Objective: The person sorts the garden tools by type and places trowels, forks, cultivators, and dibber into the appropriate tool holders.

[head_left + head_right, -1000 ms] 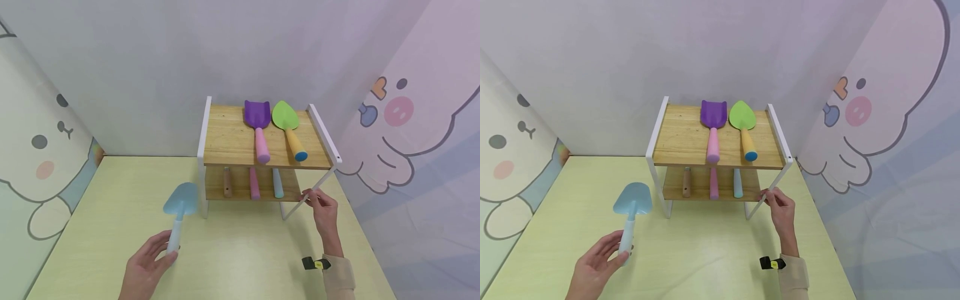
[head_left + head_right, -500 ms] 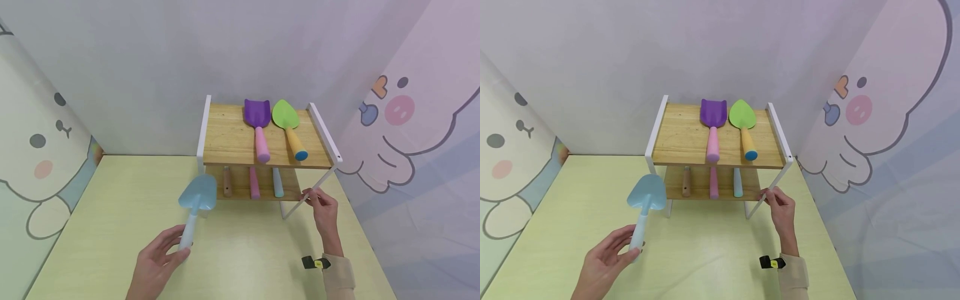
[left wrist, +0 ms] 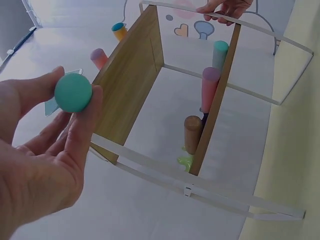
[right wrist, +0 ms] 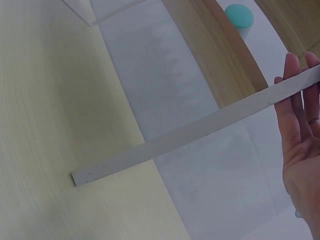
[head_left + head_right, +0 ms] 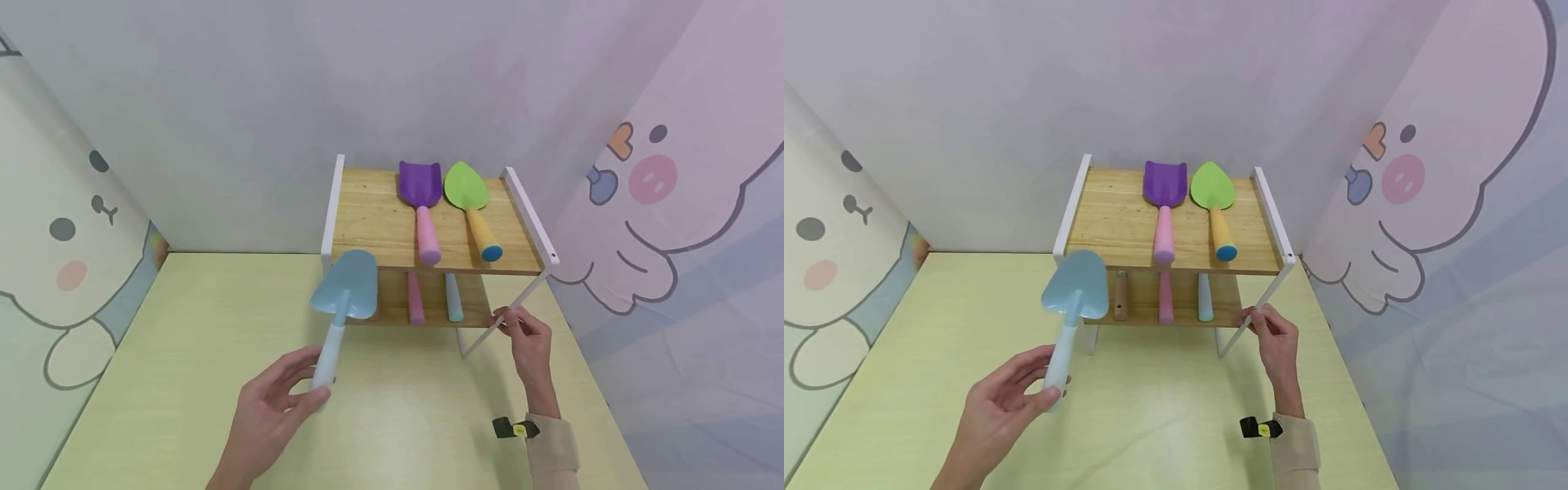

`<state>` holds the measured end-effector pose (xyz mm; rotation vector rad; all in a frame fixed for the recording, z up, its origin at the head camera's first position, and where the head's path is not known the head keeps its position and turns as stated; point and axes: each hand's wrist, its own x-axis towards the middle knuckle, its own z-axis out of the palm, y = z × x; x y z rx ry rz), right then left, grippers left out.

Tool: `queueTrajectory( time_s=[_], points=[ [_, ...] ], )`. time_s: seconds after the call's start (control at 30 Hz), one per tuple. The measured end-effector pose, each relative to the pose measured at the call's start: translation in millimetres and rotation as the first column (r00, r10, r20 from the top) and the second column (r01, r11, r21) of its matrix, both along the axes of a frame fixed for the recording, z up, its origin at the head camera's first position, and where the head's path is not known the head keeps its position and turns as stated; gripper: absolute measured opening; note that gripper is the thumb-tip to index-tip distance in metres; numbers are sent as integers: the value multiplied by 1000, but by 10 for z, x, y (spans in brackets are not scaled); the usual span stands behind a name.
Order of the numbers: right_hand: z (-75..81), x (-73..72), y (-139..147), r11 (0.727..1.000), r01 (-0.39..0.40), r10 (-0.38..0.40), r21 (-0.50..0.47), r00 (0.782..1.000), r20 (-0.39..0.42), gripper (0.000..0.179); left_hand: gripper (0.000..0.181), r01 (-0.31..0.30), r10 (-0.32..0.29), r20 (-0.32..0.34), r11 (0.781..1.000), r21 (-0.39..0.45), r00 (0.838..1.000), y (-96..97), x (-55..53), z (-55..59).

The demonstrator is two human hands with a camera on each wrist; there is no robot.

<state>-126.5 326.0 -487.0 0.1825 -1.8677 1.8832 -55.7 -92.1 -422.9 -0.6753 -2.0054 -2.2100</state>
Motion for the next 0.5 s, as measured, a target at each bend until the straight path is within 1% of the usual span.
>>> queueTrajectory(
  time_s=[0.13,0.33,0.5],
  points=[
    [4,1,-3,1000,-3,3,-3,1000,1,21,51,2,-2,-19,1000,9,1000,39,-43,89],
    [6,0,0,1000,7,-7,6,1000,14,21,50,14,-13,-6,999,48,1000,76,-120,206],
    [5,2,-3,1000,0,0,0,1000,4,21,48,-14,14,10,999,38,1000,104,-175,333]
  ],
)
